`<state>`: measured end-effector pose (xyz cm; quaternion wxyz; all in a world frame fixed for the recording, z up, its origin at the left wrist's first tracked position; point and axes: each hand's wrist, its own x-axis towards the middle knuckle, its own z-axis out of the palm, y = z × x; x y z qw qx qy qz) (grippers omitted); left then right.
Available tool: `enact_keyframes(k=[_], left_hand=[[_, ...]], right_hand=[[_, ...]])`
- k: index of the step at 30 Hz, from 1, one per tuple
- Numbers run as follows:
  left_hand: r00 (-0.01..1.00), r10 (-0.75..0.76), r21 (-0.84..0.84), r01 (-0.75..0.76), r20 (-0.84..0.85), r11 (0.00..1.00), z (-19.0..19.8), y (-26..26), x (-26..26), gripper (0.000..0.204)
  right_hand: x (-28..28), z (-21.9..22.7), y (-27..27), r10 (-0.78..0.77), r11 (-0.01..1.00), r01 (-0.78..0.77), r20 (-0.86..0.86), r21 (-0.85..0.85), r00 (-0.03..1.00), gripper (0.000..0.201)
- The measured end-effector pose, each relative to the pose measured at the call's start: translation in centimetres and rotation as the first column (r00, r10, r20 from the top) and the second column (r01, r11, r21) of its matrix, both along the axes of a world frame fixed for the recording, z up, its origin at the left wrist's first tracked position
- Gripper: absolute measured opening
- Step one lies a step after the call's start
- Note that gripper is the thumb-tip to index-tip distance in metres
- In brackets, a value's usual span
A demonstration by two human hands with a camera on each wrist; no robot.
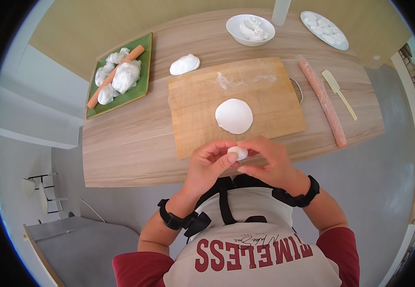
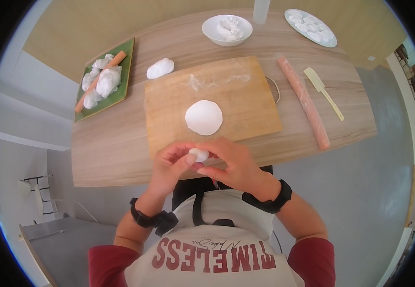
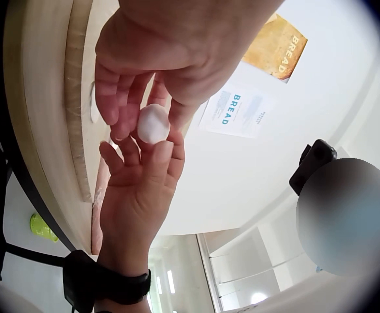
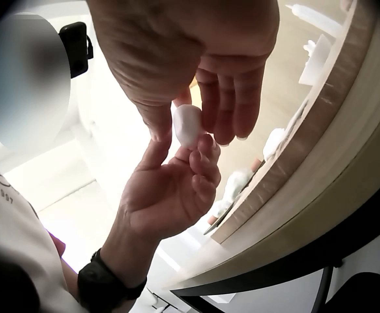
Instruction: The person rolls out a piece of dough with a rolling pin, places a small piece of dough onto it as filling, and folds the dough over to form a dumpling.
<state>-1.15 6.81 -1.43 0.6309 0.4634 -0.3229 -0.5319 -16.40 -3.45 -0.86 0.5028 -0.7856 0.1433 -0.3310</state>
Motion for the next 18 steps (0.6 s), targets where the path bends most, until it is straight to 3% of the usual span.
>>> enact_keyframes(k=[2, 6, 9, 11, 15, 17, 18], left_hand=[[0.999, -0.021, 0.014, 0.021, -0.043, 1.000, 0.4, -0.1, 0.1, 0.023], [0.997, -0.007, 0.081, 0.013, -0.078, 0.997, 0.3, -0.3, -0.1, 0.020], [0.994, 0.009, 0.035, -0.005, -0.109, 0.999, -0.3, -0.4, -0.2, 0.019], [0.994, 0.040, 0.016, -0.038, -0.104, 0.999, -0.4, -0.3, -0.3, 0.017], [0.999, 0.033, 0.080, -0.033, -0.004, 0.996, 0.1, -0.3, -0.4, 0.017], [0.993, 0.113, -0.033, -0.111, 0.044, 0.993, 0.4, -0.2, -0.8, 0.020], [0.993, 0.111, -0.032, -0.110, 0.043, 0.993, 0.6, -0.1, -0.7, 0.020]], right_hand=[[0.2, -0.3, -0.3, -0.004, 0.958, 0.006, 0.008, -0.286, 1.000, 0.033], [0.3, -0.8, -0.6, 0.012, 0.940, -0.007, 0.012, -0.342, 1.000, 0.032], [0.1, -0.7, -0.5, 0.016, 0.962, -0.012, 0.012, -0.273, 1.000, 0.029], [-0.1, -0.8, -0.3, 0.023, 0.999, -0.023, 0.014, -0.028, 1.000, 0.026], [-0.1, -1.0, -0.3, 0.044, 0.991, -0.046, 0.020, 0.129, 0.999, 0.024], [0.0, -1.2, 0.0, 0.020, 0.856, -0.094, 0.149, 0.508, 0.989, 0.025], [-0.1, -1.0, -0.1, 0.019, 0.855, -0.092, 0.148, 0.510, 0.989, 0.025]])
